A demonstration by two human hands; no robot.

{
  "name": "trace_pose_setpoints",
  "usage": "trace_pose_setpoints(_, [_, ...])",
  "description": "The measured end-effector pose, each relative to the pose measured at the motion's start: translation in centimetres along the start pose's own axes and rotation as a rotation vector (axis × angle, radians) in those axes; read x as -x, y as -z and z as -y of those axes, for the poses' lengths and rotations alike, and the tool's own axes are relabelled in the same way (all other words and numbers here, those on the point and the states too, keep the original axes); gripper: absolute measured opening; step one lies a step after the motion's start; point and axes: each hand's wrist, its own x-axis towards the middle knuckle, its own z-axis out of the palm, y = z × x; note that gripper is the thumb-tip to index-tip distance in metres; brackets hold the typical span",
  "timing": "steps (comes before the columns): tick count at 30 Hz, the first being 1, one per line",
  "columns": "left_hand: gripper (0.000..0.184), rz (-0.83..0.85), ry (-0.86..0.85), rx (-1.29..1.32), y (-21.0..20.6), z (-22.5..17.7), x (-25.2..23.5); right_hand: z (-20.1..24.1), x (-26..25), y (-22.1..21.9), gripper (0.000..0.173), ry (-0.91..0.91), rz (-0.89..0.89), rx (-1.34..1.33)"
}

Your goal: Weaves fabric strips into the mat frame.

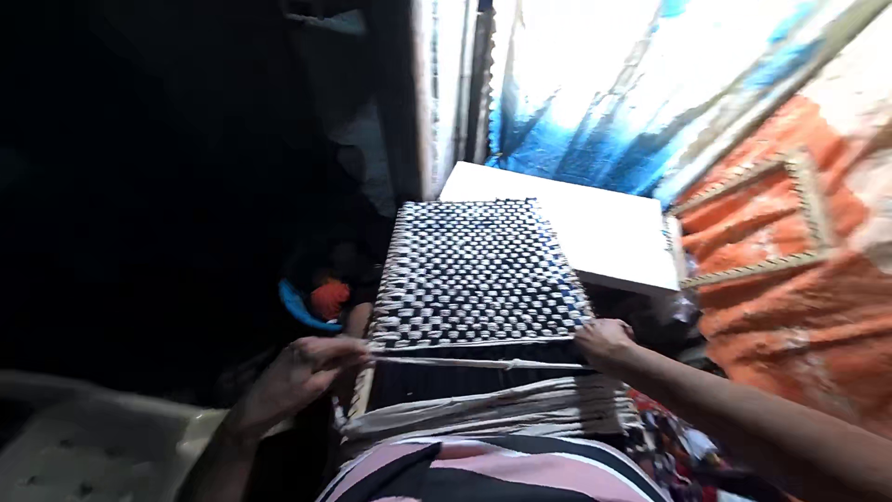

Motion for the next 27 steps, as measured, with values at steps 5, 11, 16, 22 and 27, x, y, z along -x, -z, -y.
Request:
trace_pose_setpoints(5, [0.028,0.103,0.024,0.087,0.5,0.3,1.0,-4.8,-0.5,0.1,0.020,0.130,-0.108,-0.289])
trace_pose_setpoints(11, [0.024,0.202,-0.001,0.155,0.1,-1.6,0.5,-9.1,-1.8,-2.3,0.020,0.173,-0.144,-0.451])
trace_pose_setpoints(16, [0.024,0.193,-0.026,0.097,0.0,-1.8,-0.2,-8.0,-1.0,-2.4,0.021,0.252,-0.236,-0.253])
trace_pose_setpoints(22, [0.025,0.172,0.020,0.081,0.4,-1.8,0.0,-3.2,-1.5,-0.2,0.016,0.225,-0.144,-0.038])
trace_pose_setpoints(27, [0.026,0.174,0.055,0.100,0.6,-1.5,0.9,-0.1,-2.1,-1.4,0.018,0.188,-0.073,0.066])
